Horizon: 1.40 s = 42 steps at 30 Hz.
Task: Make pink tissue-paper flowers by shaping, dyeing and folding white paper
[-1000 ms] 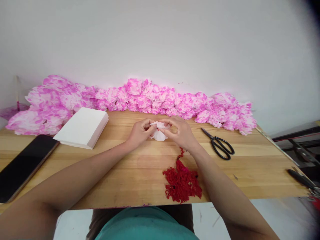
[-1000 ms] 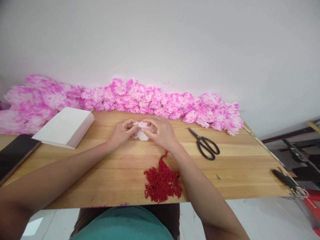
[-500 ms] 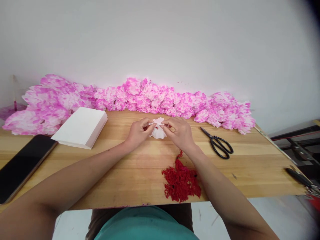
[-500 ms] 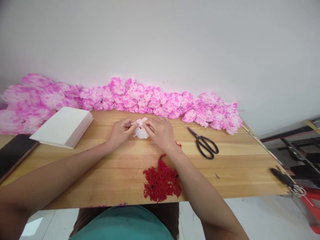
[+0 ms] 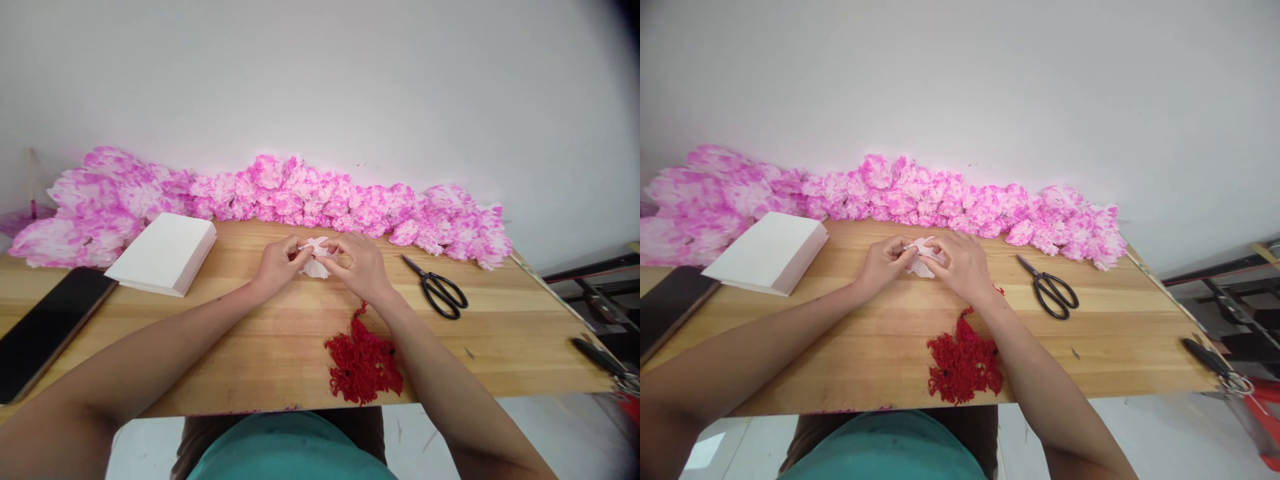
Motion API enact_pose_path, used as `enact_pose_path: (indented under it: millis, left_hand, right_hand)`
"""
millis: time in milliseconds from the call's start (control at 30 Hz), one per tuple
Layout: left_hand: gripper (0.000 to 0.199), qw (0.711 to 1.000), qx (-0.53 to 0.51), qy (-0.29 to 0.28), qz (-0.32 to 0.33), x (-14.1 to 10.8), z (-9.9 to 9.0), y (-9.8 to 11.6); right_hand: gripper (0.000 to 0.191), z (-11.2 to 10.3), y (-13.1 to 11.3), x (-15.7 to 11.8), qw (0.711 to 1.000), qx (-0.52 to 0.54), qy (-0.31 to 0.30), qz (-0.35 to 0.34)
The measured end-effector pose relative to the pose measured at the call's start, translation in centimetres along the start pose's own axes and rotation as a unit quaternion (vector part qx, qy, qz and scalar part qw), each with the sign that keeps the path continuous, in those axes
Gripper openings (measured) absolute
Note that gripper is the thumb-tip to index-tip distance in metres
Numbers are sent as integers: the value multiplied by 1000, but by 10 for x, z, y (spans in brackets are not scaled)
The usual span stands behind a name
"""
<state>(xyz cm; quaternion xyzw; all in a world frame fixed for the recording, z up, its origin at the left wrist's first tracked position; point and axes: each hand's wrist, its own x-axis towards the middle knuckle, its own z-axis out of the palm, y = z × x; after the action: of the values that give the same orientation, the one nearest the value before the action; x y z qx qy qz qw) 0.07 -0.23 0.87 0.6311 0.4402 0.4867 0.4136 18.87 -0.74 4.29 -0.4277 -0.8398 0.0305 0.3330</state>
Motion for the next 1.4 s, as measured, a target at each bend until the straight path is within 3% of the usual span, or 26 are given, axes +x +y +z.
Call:
enact_pose_path:
  millis: [67,267,767,933,1067,1200,1400]
  left_hand:
    - [24,1000,6,3,1,0,0,-1]
    - [23,1000,23,9,8,1,0,-3]
    - [21,1000,12,0,5,0,1,-2]
    - [21,998,-55,26,5,5,-1,-6]
    - [22,996,-77,35,19,6,-5,-4]
    - [31,997,-42,32,61,4,-10,3]
    - [39,998,-43,27,49,4,-11,-3]
  right_hand:
    - [12,0,0,0,1000,-6,10,-11]
    - [13,1,-1,1,1000,-13,9,-6]
    - [29,3,0,1,1000,0,2,30]
    - [32,-9,5,8,997,31,26,65]
    - [32,-25,1,17,995,17,-3,99]
    - [28,-38,-20,16,995,25,-20,90]
    - [19,-40,-89,-23,994,80,32,67]
